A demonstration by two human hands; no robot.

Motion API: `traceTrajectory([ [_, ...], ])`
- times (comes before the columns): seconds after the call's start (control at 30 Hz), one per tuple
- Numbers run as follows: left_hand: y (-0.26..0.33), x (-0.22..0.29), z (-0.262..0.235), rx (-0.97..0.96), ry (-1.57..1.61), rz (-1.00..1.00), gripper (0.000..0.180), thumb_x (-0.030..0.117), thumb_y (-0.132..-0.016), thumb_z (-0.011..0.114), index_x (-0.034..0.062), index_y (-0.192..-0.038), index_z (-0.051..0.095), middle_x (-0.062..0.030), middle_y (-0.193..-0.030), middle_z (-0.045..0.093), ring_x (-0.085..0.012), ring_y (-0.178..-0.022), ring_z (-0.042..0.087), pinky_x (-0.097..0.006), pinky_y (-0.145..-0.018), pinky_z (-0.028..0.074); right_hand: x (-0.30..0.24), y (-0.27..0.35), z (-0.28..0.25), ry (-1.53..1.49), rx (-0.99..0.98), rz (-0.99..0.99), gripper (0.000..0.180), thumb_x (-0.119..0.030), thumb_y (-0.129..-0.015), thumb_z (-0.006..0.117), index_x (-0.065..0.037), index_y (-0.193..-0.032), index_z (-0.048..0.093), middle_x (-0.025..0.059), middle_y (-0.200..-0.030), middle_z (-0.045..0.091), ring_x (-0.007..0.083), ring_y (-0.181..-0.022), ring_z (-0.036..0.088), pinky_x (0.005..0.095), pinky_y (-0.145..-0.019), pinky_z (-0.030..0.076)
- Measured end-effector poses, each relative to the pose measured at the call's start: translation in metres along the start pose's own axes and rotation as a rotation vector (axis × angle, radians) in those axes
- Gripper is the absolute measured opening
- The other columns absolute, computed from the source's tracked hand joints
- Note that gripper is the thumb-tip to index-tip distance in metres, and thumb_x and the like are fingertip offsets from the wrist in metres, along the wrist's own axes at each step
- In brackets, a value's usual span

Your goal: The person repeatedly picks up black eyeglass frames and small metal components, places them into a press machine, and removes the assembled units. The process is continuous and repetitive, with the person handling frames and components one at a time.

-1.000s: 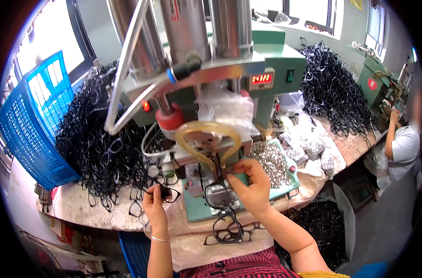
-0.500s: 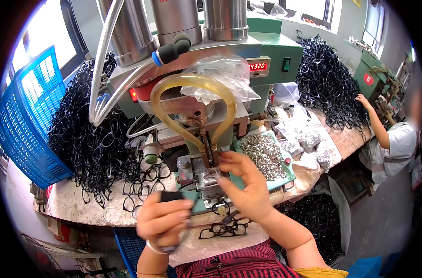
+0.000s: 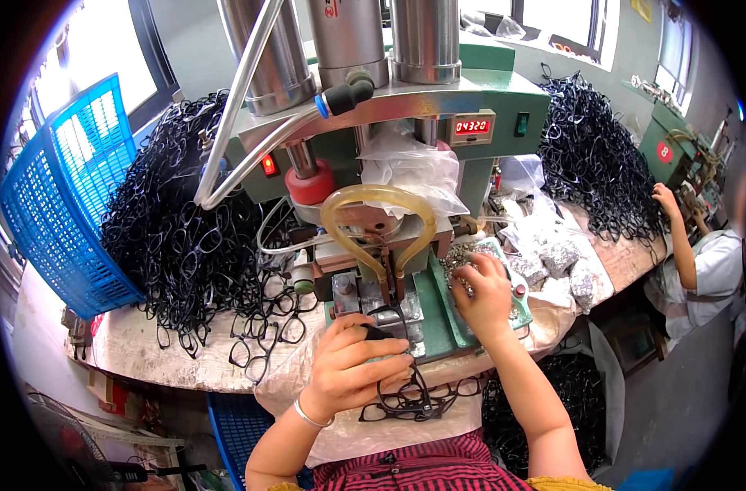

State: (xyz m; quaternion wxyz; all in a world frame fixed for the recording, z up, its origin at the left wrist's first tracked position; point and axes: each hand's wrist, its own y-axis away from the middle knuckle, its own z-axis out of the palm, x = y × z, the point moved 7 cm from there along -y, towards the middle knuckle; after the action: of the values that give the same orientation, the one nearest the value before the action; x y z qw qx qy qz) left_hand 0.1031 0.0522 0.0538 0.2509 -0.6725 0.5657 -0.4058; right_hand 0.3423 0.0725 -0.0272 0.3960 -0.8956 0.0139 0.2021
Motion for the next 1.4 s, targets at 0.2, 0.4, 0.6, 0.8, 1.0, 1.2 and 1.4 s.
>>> traceTrajectory([
  [0.2,0.036,0.027,-0.028,-0.040,-0.295,-0.090,0.026,0.014,-0.076,0.078,0.0100,-0.101,0.072,-0.0075,-0.113,0.072,-0.0259,-0.090,0.066,-0.043,-0.089,0.053,0.002,0.002,0.014,0.116,-0.051,-0.062,0.008,-0.009,-0.077,0.067,-0.006,-0.084,0.069,0.0086,-0.101,0.069,0.0310,-0.103,0.064,0.0437,-0.079,0.053],
  [0.4,0.117,-0.020,-0.149,0.578,-0.801,-0.659,0.015,0.003,-0.082,0.073,0.0060,-0.096,0.071,-0.0074,-0.106,0.069,-0.0285,-0.095,0.062,-0.043,-0.091,0.044,0.071,0.066,-0.020,-0.797,0.338,0.736,0.010,-0.007,-0.095,0.065,-0.001,-0.100,0.071,0.0028,-0.096,0.070,0.0096,-0.090,0.062,0.0256,-0.082,0.049],
  [0.6,0.083,-0.120,-0.142,0.344,-1.139,-0.466,0.011,0.010,-0.075,0.077,0.0121,-0.086,0.074,-0.0048,-0.105,0.067,-0.0281,-0.096,0.057,-0.041,-0.088,0.041,0.038,0.024,0.013,-0.858,0.225,0.576,0.005,0.000,-0.089,0.067,-0.002,-0.094,0.066,-0.0025,-0.086,0.061,0.0058,-0.078,0.054,0.0200,-0.072,0.042],
  [0.8,0.134,-0.215,-0.114,0.293,-1.076,-0.812,0.017,0.020,-0.074,0.082,0.0143,-0.089,0.078,-0.0120,-0.132,0.059,-0.0363,-0.123,0.045,-0.046,-0.107,0.030,0.017,0.022,-0.006,-0.580,0.126,0.603,0.010,-0.002,-0.085,0.074,0.002,-0.094,0.070,0.0040,-0.084,0.069,0.0114,-0.081,0.062,0.0245,-0.078,0.048],
  [1.0,0.144,-0.167,-0.134,0.993,0.021,-0.762,0.024,0.022,-0.104,0.053,0.0033,-0.101,0.068,-0.0074,-0.098,0.073,-0.0161,-0.095,0.066,-0.027,-0.082,0.049,0.041,0.072,-0.063,-0.337,0.177,0.570,0.011,0.004,-0.081,0.072,0.001,-0.091,0.071,0.0075,-0.088,0.068,0.0173,-0.084,0.064,0.0291,-0.079,0.049],
  [1.2,0.132,-0.155,-0.104,0.908,0.180,-0.913,0.029,0.030,-0.106,0.049,0.0103,-0.085,0.052,0.0001,-0.070,0.056,-0.0077,-0.056,0.054,-0.021,-0.046,0.038,-0.052,0.003,-0.043,-0.570,-0.049,0.245,0.014,0.002,-0.076,0.073,0.000,-0.090,0.072,0.0109,-0.090,0.071,0.0236,-0.084,0.067,0.0326,-0.078,0.051],
  [1.4,0.165,-0.144,-0.055,0.879,0.395,-0.998,0.012,0.016,-0.101,0.059,0.0052,-0.099,0.055,-0.0019,-0.083,0.059,-0.0112,-0.066,0.061,-0.020,-0.055,0.048,-0.079,-0.008,0.000,-0.902,-0.012,0.363,0.033,0.001,-0.082,0.073,0.002,-0.111,0.058,0.0076,-0.096,0.068,0.0128,-0.090,0.065,0.0262,-0.083,0.050],
])
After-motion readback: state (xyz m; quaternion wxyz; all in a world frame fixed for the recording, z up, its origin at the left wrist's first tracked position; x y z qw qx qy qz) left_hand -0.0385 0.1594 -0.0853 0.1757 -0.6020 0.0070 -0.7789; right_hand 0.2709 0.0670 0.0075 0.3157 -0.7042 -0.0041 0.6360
